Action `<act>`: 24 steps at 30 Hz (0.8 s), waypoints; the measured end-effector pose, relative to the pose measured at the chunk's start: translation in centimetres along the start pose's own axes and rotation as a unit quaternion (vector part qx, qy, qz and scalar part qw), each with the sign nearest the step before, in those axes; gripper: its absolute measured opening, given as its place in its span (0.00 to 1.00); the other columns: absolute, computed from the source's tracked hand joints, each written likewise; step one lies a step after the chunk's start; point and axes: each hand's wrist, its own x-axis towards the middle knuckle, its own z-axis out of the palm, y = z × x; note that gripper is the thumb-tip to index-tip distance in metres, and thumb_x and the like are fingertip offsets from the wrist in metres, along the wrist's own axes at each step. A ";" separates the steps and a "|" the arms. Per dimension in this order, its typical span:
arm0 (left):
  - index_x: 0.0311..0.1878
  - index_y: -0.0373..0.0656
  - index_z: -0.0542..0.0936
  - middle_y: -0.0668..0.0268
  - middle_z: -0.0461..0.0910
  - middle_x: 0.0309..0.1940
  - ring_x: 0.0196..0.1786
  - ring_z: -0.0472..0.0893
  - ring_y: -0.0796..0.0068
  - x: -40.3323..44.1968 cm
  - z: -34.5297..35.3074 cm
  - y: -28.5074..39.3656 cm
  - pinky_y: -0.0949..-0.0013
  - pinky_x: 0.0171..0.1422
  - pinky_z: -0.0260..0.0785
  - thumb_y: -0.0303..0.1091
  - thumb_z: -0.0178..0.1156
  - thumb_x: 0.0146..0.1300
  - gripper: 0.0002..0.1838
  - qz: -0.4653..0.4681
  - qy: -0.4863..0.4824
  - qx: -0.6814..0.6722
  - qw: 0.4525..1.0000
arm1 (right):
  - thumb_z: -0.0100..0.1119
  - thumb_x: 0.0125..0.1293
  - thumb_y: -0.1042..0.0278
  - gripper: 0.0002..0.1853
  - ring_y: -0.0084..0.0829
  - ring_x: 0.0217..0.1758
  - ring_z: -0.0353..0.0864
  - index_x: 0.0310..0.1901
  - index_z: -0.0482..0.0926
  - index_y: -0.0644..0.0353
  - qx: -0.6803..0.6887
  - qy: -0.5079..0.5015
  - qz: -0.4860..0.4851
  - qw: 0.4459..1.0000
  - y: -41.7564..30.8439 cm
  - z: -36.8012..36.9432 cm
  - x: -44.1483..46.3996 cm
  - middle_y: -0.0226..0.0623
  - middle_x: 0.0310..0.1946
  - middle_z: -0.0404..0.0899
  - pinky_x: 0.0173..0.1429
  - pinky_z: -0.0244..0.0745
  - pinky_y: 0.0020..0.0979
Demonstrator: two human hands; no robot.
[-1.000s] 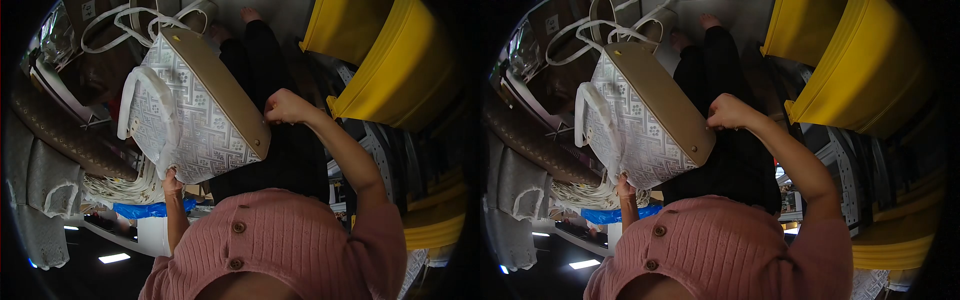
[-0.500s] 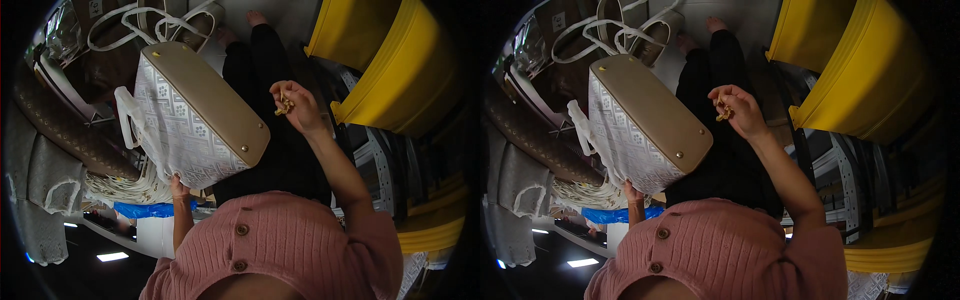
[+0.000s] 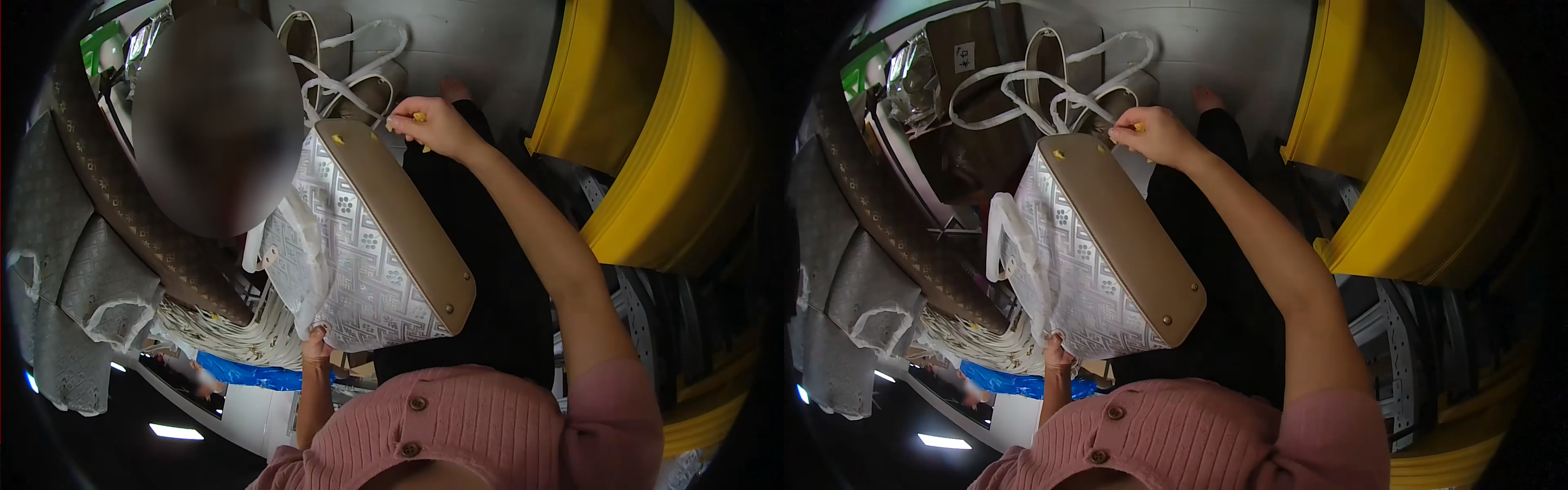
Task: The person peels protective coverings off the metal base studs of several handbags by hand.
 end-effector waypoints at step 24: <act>0.50 0.36 0.66 0.68 0.72 0.39 0.37 0.72 0.81 0.1 0.6 0.5 0.80 0.37 0.62 0.23 0.55 0.37 0.29 -0.017 0.041 0.064 0.997 | 0.57 0.50 0.66 0.11 0.21 0.25 0.73 0.27 0.75 0.68 -0.101 0.062 0.002 0.993 -5.4 4.3 -1.7 0.38 0.21 0.76 0.31 0.67 0.22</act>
